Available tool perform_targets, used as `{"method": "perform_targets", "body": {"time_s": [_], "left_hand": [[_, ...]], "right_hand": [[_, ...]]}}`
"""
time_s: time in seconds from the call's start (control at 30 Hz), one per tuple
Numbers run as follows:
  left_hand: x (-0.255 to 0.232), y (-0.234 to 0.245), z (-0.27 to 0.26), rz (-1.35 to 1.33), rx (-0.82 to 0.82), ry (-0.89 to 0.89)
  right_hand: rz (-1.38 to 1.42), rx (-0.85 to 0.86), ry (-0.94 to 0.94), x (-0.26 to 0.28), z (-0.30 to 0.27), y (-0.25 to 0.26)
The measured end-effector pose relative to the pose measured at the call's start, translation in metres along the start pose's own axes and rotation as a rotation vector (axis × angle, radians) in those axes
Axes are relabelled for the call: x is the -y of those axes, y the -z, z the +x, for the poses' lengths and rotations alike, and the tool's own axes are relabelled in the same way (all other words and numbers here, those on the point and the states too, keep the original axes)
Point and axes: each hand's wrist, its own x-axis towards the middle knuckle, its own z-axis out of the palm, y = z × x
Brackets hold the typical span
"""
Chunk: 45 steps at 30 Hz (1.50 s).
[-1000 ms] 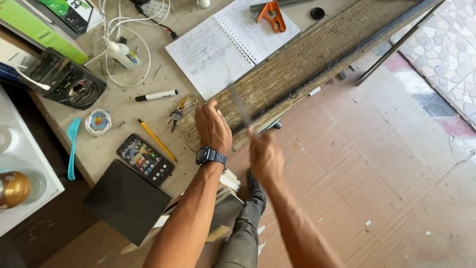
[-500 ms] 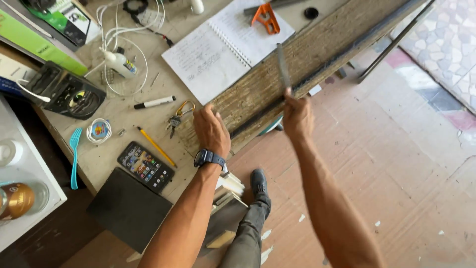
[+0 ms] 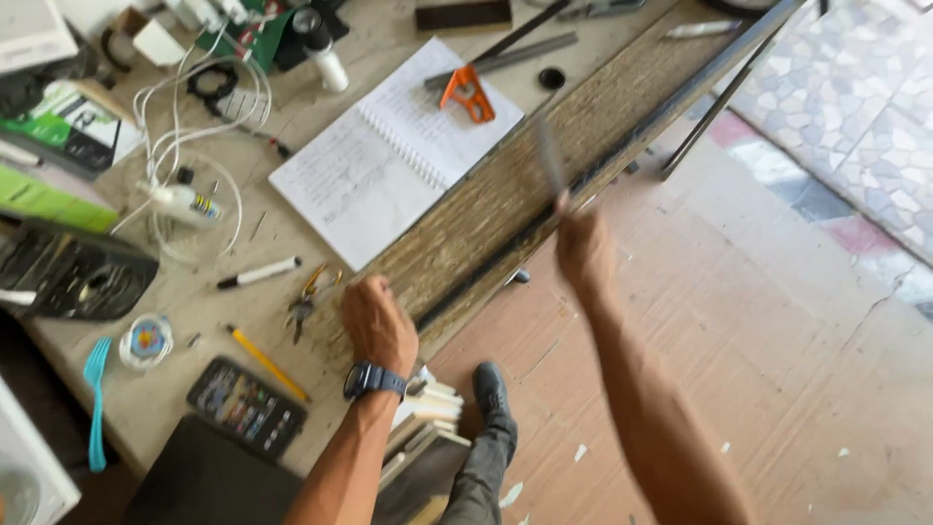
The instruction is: A person uses a metal hand file to smooth and shape the edge of a long wooden board on a cluttered workbench.
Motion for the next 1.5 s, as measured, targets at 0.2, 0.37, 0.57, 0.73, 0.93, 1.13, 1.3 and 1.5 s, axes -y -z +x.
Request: {"method": "perform_targets", "body": {"time_s": [0.2, 0.37, 0.57, 0.73, 0.93, 1.13, 1.3, 1.5], "left_hand": [[-0.014, 0.014, 0.007, 0.012, 0.249, 0.218], [-0.007, 0.007, 0.002, 0.036, 0.279, 0.242], [-0.011, 0.007, 0.006, 0.044, 0.255, 0.225], [-0.013, 0.009, 0.001, 0.078, 0.28, 0.212], [-0.011, 0.007, -0.001, 0.109, 0.332, 0.248], [-0.012, 0.004, 0.0, 0.113, 0.353, 0.287], [-0.01, 0.007, 0.005, 0.137, 0.295, 0.188], [-0.03, 0.01, 0.022, 0.41, 0.47, 0.132]], "right_hand": [[0.084, 0.251, -0.307, 0.046, -0.039, 0.041], [0.166, 0.086, -0.027, -0.045, 0.097, 0.052], [0.037, 0.24, -0.185, -0.021, 0.013, 0.048], [0.141, 0.035, 0.089, -0.096, 0.157, 0.06], [0.065, 0.231, -0.059, -0.021, 0.035, 0.074], [0.211, 0.108, -0.08, -0.08, 0.159, 0.079], [-0.002, 0.516, -0.319, 0.015, 0.053, 0.095], [0.132, 0.446, -0.33, -0.026, 0.148, 0.101]]}}
